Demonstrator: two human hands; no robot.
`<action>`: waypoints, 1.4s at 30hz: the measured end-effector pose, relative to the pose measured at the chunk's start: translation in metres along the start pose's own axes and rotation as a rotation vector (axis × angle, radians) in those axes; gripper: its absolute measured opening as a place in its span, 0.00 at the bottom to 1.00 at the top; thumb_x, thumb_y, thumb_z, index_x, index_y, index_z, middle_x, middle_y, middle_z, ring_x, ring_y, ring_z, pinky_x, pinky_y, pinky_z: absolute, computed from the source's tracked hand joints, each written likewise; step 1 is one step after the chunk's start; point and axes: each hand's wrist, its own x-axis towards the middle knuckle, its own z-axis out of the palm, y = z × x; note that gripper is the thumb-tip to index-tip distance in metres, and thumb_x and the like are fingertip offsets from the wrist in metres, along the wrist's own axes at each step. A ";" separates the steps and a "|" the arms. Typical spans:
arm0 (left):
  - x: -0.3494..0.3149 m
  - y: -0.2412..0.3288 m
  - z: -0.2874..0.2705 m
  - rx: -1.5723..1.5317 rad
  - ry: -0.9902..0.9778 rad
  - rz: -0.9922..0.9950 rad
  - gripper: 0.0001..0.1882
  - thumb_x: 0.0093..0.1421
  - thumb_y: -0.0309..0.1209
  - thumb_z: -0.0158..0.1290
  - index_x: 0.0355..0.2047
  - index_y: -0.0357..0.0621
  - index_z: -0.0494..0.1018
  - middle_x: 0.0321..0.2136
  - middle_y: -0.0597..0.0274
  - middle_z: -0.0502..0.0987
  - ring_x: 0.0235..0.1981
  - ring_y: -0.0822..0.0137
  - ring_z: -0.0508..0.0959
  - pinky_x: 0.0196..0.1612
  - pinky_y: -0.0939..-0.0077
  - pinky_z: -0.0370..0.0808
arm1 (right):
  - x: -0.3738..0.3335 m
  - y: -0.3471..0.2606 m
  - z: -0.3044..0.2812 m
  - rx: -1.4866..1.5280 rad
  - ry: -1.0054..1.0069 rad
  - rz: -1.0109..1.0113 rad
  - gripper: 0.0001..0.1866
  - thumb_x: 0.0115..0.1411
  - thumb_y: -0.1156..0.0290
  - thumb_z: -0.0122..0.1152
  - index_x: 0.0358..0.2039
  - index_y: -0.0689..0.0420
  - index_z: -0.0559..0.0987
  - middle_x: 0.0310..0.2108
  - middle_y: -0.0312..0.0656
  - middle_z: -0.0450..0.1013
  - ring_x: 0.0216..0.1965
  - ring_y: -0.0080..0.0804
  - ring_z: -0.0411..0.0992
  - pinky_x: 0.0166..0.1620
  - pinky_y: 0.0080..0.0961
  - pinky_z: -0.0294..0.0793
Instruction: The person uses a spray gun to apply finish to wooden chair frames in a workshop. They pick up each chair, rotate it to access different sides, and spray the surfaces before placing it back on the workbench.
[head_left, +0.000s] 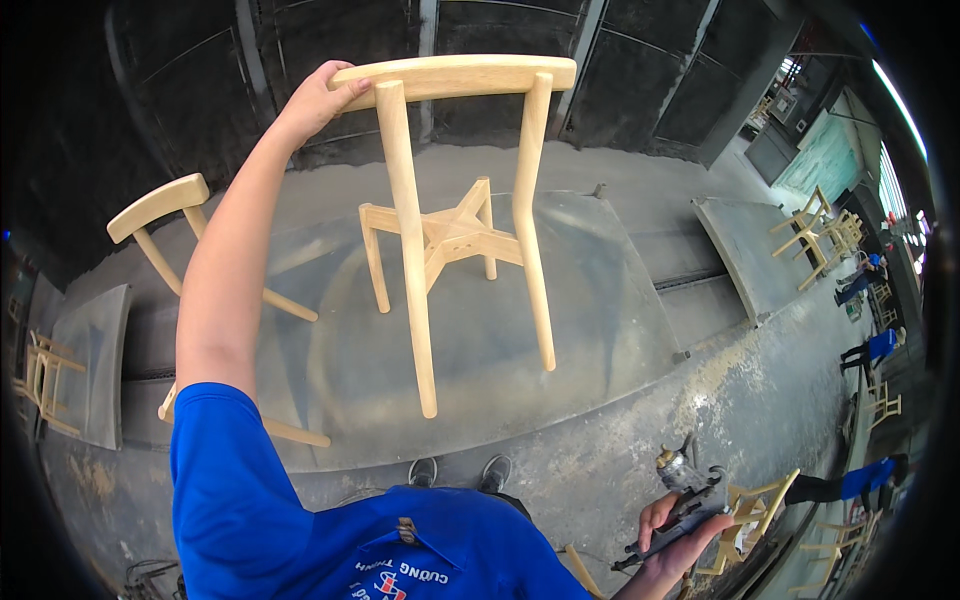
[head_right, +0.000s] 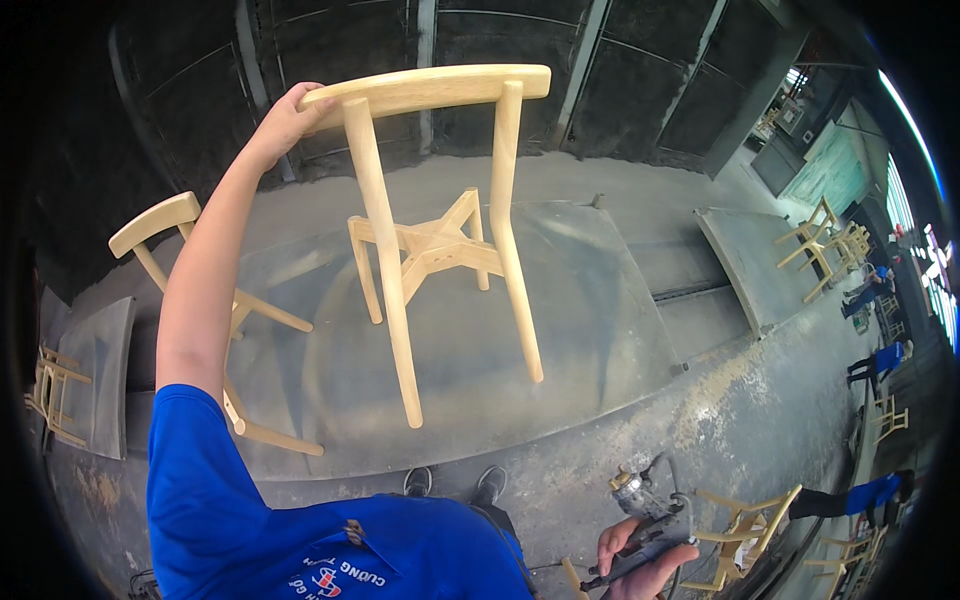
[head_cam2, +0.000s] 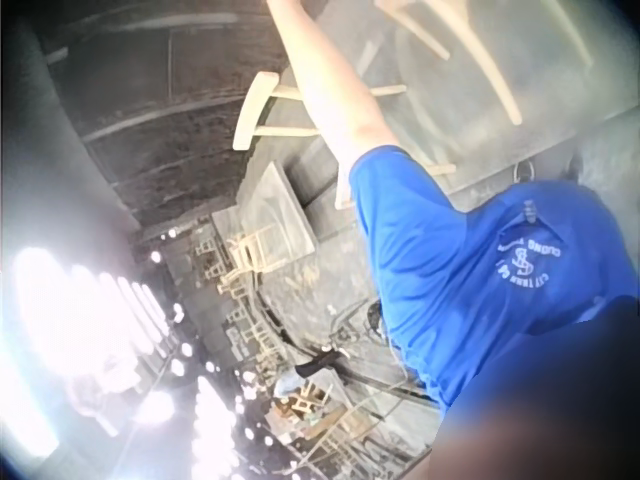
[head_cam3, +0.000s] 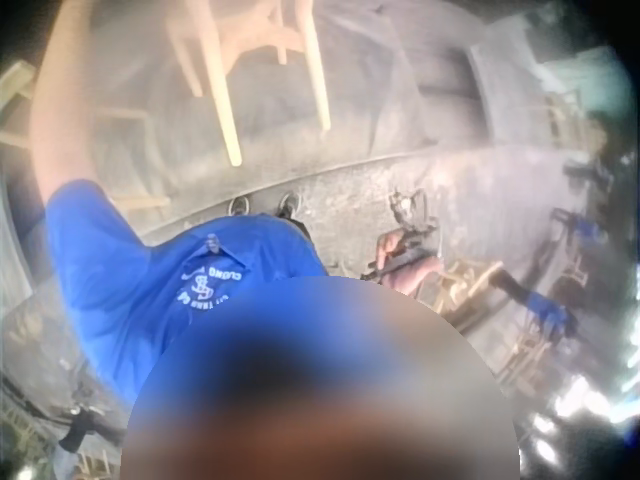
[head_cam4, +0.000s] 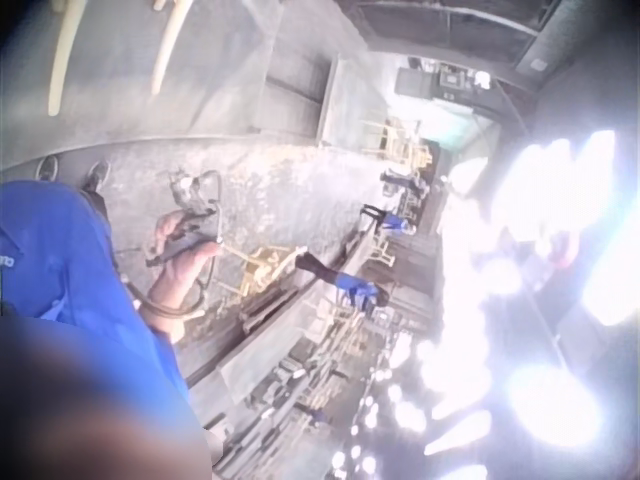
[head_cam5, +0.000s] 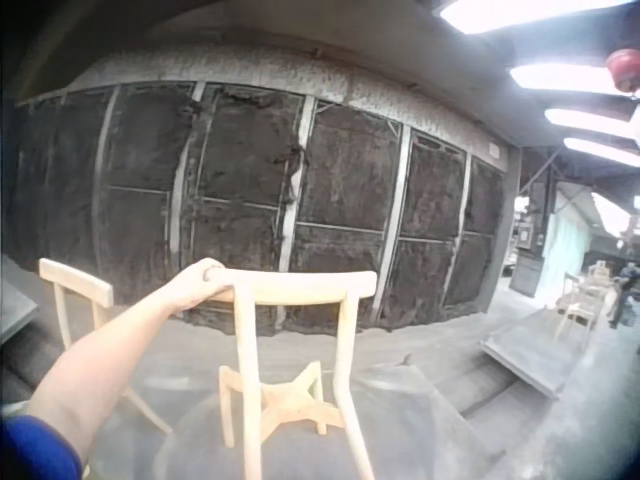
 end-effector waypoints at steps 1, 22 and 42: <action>-0.001 0.002 0.000 0.009 -0.011 -0.014 0.37 0.62 0.61 0.58 0.59 0.45 0.69 0.49 0.59 0.76 0.49 0.67 0.74 0.50 0.69 0.75 | -0.003 0.000 0.003 0.115 0.027 -0.062 0.51 0.59 0.20 0.37 0.30 0.67 0.72 0.17 0.47 0.67 0.08 0.34 0.61 0.14 0.26 0.63; -0.004 0.009 0.006 -0.095 0.014 0.040 0.30 0.63 0.54 0.61 0.52 0.41 0.72 0.38 0.61 0.77 0.37 0.72 0.76 0.38 0.76 0.74 | -0.045 -0.003 0.017 -0.561 0.101 -0.107 0.40 0.69 0.31 0.40 0.42 0.63 0.73 0.26 0.45 0.74 0.24 0.29 0.74 0.17 0.19 0.64; -0.207 0.065 0.134 0.005 0.234 0.255 0.25 0.64 0.33 0.62 0.58 0.36 0.70 0.53 0.51 0.74 0.56 0.56 0.73 0.60 0.64 0.68 | -0.023 0.015 -0.045 -0.571 0.268 0.213 0.24 0.75 0.48 0.45 0.52 0.57 0.75 0.30 0.37 0.77 0.31 0.22 0.75 0.26 0.18 0.67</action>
